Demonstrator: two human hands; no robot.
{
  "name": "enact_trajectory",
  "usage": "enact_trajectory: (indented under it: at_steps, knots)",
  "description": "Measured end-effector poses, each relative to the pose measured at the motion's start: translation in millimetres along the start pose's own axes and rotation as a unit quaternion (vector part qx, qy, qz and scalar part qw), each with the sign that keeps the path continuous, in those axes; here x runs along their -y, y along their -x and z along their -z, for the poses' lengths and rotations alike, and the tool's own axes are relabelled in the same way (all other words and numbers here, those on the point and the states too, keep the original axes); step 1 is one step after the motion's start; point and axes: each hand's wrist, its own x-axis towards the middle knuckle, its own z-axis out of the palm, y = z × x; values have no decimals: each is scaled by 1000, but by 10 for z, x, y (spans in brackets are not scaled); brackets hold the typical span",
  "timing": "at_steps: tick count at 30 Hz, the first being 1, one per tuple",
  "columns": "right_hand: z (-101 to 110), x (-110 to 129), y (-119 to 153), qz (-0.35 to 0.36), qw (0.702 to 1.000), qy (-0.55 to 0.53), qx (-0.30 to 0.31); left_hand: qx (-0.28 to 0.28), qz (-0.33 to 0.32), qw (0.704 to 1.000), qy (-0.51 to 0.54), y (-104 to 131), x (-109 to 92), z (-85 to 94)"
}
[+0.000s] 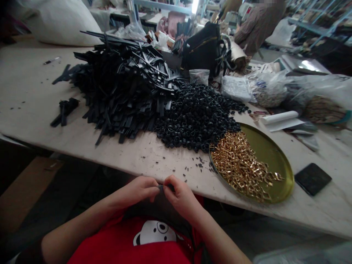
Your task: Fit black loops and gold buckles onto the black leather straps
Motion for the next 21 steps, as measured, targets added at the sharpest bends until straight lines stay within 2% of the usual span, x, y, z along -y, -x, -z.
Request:
enact_trajectory:
  at_steps: [7, 12, 17, 21]
  knots:
    - [19, 28, 27, 56, 997, 47, 10, -28, -29, 998, -46, -57, 12, -82]
    - [-8, 41, 37, 19, 999, 46, -16, -31, -55, 996, -70, 48, -47, -18]
    - [18, 116, 134, 65, 997, 46, -5, -21, -41, 998, -42, 148, -131, -37]
    - [-42, 79, 201, 78, 995, 28, -47, -32, -65, 995, -70, 174, -175, -86]
